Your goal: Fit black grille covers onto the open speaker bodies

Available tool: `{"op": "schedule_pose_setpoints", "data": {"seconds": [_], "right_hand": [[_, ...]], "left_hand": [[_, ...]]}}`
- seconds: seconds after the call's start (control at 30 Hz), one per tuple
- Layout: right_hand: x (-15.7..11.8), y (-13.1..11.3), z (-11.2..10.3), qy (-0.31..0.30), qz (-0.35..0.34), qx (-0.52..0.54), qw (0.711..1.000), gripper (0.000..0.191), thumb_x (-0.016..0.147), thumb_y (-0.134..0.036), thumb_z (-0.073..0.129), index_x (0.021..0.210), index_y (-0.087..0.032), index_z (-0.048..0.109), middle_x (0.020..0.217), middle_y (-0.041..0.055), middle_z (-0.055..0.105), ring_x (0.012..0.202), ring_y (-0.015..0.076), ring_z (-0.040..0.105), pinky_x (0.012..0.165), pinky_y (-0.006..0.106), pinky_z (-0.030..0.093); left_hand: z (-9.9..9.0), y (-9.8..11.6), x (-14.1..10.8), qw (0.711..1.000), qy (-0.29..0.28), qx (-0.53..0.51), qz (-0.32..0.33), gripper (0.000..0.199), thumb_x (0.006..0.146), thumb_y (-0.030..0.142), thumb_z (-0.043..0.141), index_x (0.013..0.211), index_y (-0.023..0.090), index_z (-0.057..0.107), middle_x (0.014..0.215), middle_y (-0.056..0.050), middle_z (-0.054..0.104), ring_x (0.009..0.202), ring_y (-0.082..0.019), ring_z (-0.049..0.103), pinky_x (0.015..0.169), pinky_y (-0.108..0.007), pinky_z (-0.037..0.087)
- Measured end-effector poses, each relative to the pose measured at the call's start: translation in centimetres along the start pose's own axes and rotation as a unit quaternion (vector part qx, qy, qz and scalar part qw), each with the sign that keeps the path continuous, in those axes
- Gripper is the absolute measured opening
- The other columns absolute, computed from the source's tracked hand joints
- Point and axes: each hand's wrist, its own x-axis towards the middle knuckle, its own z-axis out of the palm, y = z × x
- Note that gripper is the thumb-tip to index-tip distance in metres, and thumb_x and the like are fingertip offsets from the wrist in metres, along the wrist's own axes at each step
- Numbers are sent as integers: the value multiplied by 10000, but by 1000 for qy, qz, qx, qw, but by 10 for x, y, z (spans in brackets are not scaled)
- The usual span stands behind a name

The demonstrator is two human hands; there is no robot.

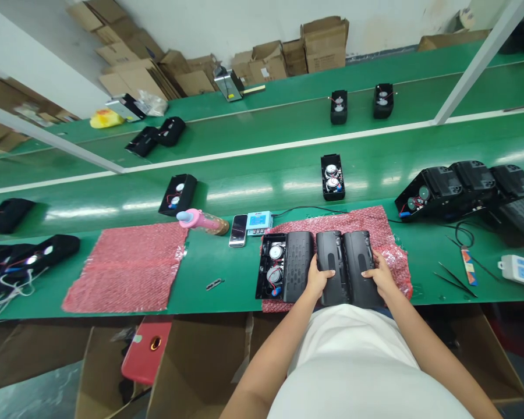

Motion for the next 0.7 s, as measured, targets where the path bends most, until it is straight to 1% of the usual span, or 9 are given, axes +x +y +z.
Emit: {"op": "schedule_pose_setpoints", "data": {"seconds": [0.1, 0.2, 0.33, 0.47, 0.6, 0.7], "right_hand": [[2, 1, 2, -4, 11, 9, 1000, 375, 912, -302, 596, 1244, -158, 499, 1178, 89, 543, 978, 206, 579, 830, 397, 526], [4, 2, 4, 11, 19, 9, 1000, 364, 916, -293, 592, 1239, -155, 498, 1159, 85, 548, 960, 198, 583, 818, 386, 530], [6, 2, 5, 19, 13, 1, 1000, 345, 918, -290, 591, 1222, -148, 509, 1129, 79, 560, 948, 193, 586, 817, 383, 529], [5, 4, 3, 9, 3, -7, 1000, 362, 918, -295, 592, 1239, -153, 501, 1151, 84, 555, 957, 197, 586, 811, 380, 533], [6, 9, 2, 4, -10, -29, 1000, 376, 922, -303, 586, 1253, -155, 488, 1149, 87, 552, 947, 196, 589, 803, 381, 537], [6, 12, 3, 9, -38, -62, 997, 392, 921, -316, 585, 1264, -155, 483, 1176, 92, 545, 1003, 214, 575, 861, 418, 514]], "left_hand": [[-1, -4, 3, 1000, 3, 3, 1, 884, 518, -47, 691, 1335, 175, 437, 1131, -97, 651, 983, -224, 628, 903, -356, 487], [-2, -7, 6, 1000, 8, 4, 5, 905, 496, -20, 728, 1331, 183, 444, 1182, -104, 626, 1020, -234, 614, 919, -359, 477], [-2, -7, 4, 1000, 6, 1, 6, 905, 498, -19, 723, 1335, 172, 437, 1150, -104, 638, 994, -227, 619, 913, -356, 477], [-1, -2, 0, 1000, 1, -1, 1, 898, 507, -16, 729, 1334, 172, 432, 1092, -91, 658, 958, -221, 626, 898, -359, 484], [-1, 0, -2, 1000, -4, -1, 3, 893, 515, -14, 724, 1333, 184, 426, 1108, -84, 650, 966, -216, 621, 898, -349, 482], [-3, 0, -2, 1000, -9, 2, -2, 892, 513, -9, 723, 1330, 188, 422, 1140, -90, 637, 984, -217, 616, 907, -344, 478]]}}
